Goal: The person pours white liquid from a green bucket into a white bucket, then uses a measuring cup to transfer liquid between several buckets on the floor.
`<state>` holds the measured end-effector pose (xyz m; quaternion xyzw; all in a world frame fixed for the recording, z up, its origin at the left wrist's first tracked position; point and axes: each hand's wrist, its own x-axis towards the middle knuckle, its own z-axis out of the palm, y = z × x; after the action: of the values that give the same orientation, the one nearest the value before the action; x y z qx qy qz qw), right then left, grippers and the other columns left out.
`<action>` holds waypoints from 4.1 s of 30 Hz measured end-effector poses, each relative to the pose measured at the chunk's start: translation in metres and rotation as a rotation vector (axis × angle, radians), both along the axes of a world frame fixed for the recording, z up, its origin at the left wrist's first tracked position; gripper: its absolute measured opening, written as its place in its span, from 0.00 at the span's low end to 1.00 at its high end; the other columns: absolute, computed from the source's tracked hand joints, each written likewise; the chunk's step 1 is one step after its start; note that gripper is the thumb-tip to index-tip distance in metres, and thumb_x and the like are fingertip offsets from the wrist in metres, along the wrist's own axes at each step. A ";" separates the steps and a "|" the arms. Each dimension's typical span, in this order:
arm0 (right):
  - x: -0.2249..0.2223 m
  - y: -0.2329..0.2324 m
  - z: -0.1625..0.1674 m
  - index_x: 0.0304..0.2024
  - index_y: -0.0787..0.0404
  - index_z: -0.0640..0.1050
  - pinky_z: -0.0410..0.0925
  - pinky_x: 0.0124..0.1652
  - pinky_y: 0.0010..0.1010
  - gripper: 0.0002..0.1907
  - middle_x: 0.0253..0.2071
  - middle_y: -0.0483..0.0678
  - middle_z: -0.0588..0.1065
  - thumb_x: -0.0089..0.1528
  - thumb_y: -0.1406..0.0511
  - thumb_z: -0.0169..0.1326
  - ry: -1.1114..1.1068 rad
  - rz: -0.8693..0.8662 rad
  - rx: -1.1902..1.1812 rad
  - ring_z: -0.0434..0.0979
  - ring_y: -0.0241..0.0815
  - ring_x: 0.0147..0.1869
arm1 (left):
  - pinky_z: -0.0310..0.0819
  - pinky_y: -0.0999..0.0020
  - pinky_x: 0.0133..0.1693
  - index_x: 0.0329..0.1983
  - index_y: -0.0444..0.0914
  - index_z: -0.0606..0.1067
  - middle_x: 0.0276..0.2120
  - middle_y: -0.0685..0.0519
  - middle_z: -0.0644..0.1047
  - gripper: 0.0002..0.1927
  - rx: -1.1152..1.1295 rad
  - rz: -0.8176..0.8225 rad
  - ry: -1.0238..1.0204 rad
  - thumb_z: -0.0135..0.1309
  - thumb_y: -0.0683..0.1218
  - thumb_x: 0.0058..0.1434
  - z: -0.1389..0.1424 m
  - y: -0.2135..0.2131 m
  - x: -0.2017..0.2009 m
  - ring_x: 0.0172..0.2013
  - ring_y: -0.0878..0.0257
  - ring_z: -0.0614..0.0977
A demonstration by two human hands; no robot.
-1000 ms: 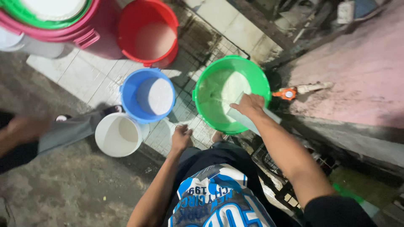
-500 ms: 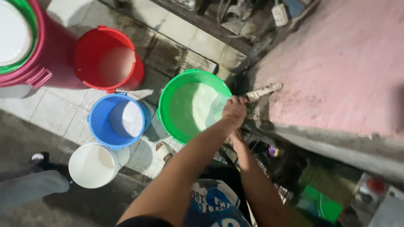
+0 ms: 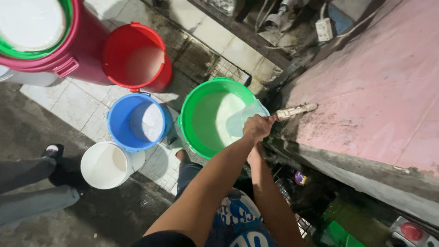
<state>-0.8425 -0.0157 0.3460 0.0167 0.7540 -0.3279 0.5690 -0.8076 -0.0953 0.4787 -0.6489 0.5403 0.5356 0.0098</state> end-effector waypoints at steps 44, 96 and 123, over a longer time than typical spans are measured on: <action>-0.024 0.013 0.010 0.55 0.60 0.77 0.71 0.42 0.39 0.37 0.49 0.60 0.73 0.56 0.41 0.51 -0.036 0.304 0.067 0.75 0.51 0.47 | 0.76 0.52 0.43 0.58 0.41 0.78 0.43 0.42 0.83 0.22 0.237 0.869 0.043 0.52 0.54 0.64 -0.108 0.173 0.279 0.40 0.48 0.83; -0.070 0.027 -0.018 0.47 0.58 0.77 0.70 0.33 0.33 0.26 0.41 0.46 0.77 0.57 0.47 0.52 0.055 0.210 0.031 0.75 0.42 0.35 | 0.77 0.65 0.39 0.48 0.38 0.84 0.35 0.47 0.85 0.19 0.074 0.850 -0.176 0.57 0.53 0.61 -0.108 0.188 0.261 0.34 0.59 0.85; -0.114 0.065 -0.047 0.42 0.66 0.76 0.67 0.24 0.33 0.23 0.33 0.57 0.75 0.59 0.52 0.52 0.036 0.093 -0.054 0.76 0.46 0.26 | 0.76 0.64 0.39 0.49 0.32 0.82 0.37 0.45 0.83 0.20 0.092 0.995 -0.063 0.60 0.51 0.60 -0.124 0.200 0.255 0.35 0.60 0.82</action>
<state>-0.9569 0.0489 0.2985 -0.0396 0.7547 -0.3218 0.5703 -0.5531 0.1047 0.3542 -0.8429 0.1405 0.4786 -0.2019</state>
